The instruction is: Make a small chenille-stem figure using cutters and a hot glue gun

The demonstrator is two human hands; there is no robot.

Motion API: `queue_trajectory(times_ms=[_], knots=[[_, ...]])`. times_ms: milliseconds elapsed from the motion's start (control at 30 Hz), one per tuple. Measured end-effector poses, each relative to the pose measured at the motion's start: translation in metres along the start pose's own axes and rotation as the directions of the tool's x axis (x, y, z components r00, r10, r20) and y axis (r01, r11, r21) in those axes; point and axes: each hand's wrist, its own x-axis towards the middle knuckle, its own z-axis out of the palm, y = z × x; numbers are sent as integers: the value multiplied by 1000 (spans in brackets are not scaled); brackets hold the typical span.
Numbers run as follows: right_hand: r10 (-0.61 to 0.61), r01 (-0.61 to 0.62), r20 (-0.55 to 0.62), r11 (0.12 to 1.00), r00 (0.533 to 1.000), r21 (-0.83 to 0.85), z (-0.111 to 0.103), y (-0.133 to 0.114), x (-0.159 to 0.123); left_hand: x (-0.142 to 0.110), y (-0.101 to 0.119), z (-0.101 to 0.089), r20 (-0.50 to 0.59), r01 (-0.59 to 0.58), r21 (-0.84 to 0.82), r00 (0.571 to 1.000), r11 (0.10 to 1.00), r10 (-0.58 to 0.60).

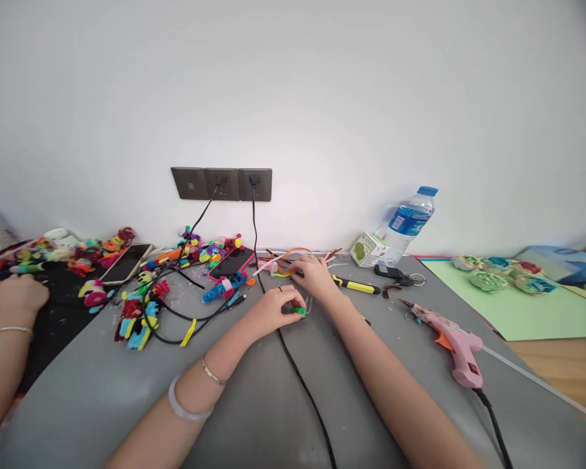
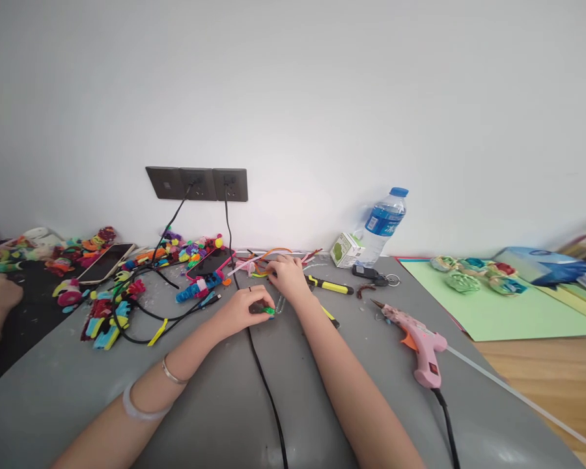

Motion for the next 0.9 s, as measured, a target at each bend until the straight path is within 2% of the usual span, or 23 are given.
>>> queue_trajectory(times_ms=[67,133,167,267,367,433,500,567,633,767,833,900], knots=[[10,-10,-19,999,1000,33,1,3,3,0,-1,-1,-12,6,-11,1000,1000,-6],[47,-34,-70,983,996,182,-3,9,2,1,-1,-2,-21,11,-14,1000,1000,-12],[84,-49,-104,952,991,303,-6,13,2,2,-1,-3,-25,16,-13,1000,1000,-16],[246,-71,-188,764,951,642,-19,26,1,4,-3,-4,-47,38,-15,998,999,-39],[344,-62,-240,676,908,734,-28,35,1,6,-8,-5,-111,65,-24,992,998,-68],[413,-50,-217,546,885,836,-32,35,2,6,-11,-5,-147,66,-40,987,997,-71],[471,-45,-122,328,874,944,-33,31,2,7,-13,-5,-172,66,-54,982,996,-74],[477,-68,7,112,879,991,-34,25,2,6,-13,-5,-175,59,-73,982,996,-72],[431,-138,119,13,894,990,-32,18,2,6,-10,-4,-154,44,-89,986,995,-58],[346,-251,243,-23,906,968,-25,6,1,4,-2,-4,-98,-3,-95,995,995,-7],[329,-256,248,-19,911,966,-22,2,1,4,-1,-5,-122,-29,-83,992,996,19],[322,-251,242,-15,915,968,-22,1,0,4,-3,-6,-193,-35,-58,981,998,24]])
